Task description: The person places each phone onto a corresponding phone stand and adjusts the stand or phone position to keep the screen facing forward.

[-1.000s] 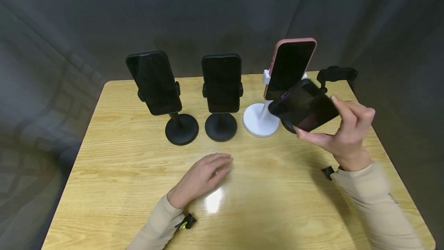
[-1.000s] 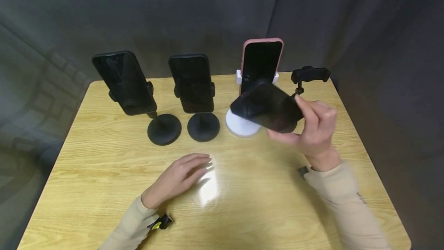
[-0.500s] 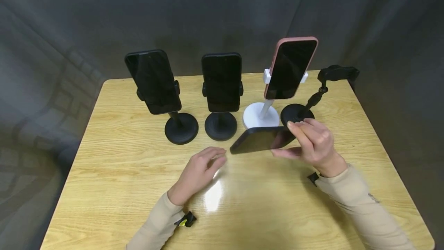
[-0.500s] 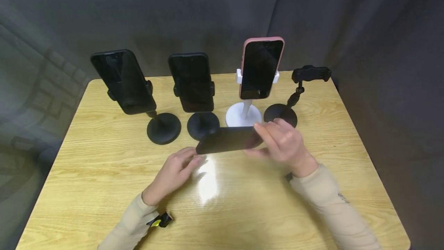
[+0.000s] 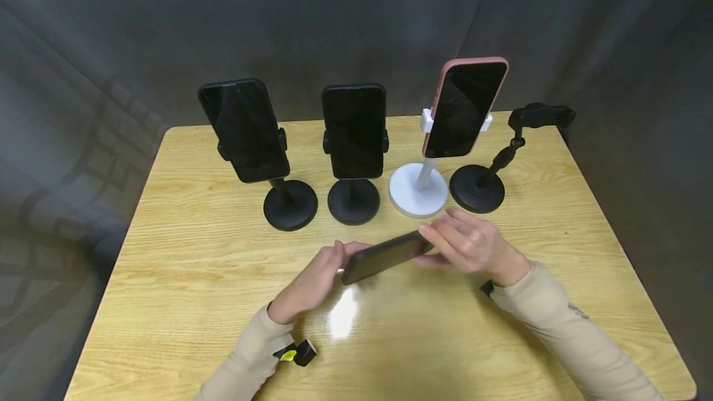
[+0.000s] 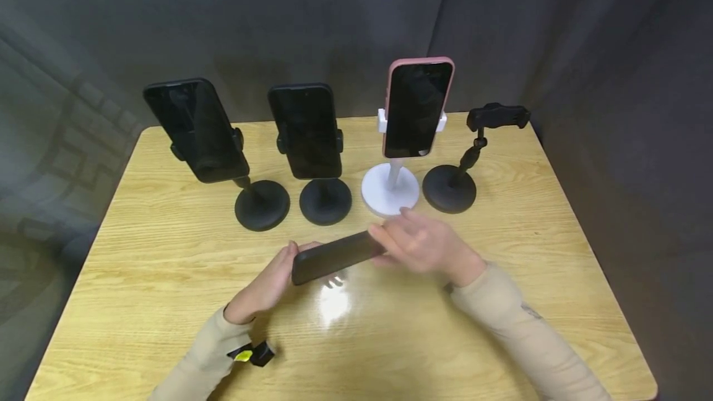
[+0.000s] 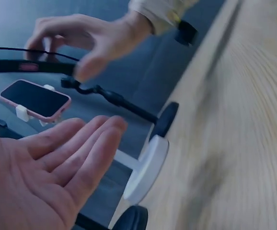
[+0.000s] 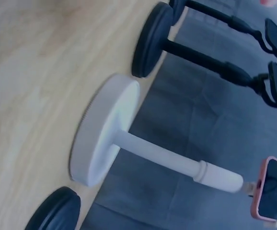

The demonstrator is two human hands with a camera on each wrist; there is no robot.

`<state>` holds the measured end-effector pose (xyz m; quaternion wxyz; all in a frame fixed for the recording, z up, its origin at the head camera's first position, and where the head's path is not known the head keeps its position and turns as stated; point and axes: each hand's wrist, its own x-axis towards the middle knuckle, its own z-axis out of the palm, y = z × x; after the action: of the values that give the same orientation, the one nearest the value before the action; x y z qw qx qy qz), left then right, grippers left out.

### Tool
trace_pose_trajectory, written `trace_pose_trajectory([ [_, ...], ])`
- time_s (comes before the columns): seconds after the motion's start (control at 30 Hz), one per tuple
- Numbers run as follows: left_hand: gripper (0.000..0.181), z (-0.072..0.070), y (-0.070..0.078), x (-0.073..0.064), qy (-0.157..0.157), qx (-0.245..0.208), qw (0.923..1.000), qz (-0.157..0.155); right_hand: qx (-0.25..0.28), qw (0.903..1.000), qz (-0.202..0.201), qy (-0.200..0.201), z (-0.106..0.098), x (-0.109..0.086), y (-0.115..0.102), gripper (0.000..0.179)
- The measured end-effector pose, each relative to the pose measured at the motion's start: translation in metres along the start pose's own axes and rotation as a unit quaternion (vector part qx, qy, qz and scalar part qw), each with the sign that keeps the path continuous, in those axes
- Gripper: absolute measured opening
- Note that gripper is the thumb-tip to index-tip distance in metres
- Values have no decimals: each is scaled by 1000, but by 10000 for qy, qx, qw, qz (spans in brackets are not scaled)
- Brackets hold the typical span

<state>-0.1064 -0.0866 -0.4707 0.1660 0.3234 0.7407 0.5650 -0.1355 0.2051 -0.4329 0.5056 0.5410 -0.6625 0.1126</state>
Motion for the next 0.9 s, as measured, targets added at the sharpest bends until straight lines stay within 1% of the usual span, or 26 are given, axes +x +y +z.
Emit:
trace_pose_trajectory([
  [0.07, 93, -2, 2, 0, -324, -655, 9972, -176, -4, 9998, -194, -3, 3, -1, -1, 37],
  [0.13, 91, -5, 4, -1, -635, -1223, 9896, -418, -92, 9991, -407, 15, 5, -3, -3, 37],
  [0.17, 90, -6, 6, -1, -829, -1505, 9837, -528, -161, 9985, -515, -34, 6, -4, -4, 38],
  [0.2, 90, -7, 7, -1, -997, -1785, 9763, -709, -217, 9978, -615, -75, 7, -5, -5, 40],
  [0.27, 92, -10, 9, -2, -1290, -2201, 9614, -1032, -235, 9967, -740, -218, 8, -7, -6, 42],
  [0.3, 93, -10, 10, -1, -1434, -2374, 9535, -1179, -249, 9961, -800, -271, 9, -8, -7, 43],
  [0.37, 98, -12, 12, -1, -1662, -2672, 9392, -1372, -237, 9951, -882, -367, 10, -10, -9, 45],
  [0.4, 100, -12, 12, -1, -1727, -2759, 9343, -1455, -214, 9950, -898, -384, 11, -10, -9, 46],
  [0.5, 101, -13, 10, 0, -1947, -2910, 9242, -1528, -227, 9943, -947, -438, 14, -12, -11, 49],
  [0.57, 97, -14, 8, -1, -2020, -2952, 9220, -1480, -231, 9937, -977, -492, 16, -13, -12, 50],
  [0.63, 92, -15, 6, -1, -2031, -2978, 9217, -1436, -218, 9927, -1025, -591, 17, -13, -13, 51],
  [0.77, 79, -17, 2, -2, -2060, -2849, 9290, -1158, -319, 9888, -1234, -778, 19, -15, -15, 53],
  [0.9, 65, -18, -2, -4, -2245, -2790, 9289, -943, -420, 9863, -1337, -875, 19, -15, -18, 54],
])
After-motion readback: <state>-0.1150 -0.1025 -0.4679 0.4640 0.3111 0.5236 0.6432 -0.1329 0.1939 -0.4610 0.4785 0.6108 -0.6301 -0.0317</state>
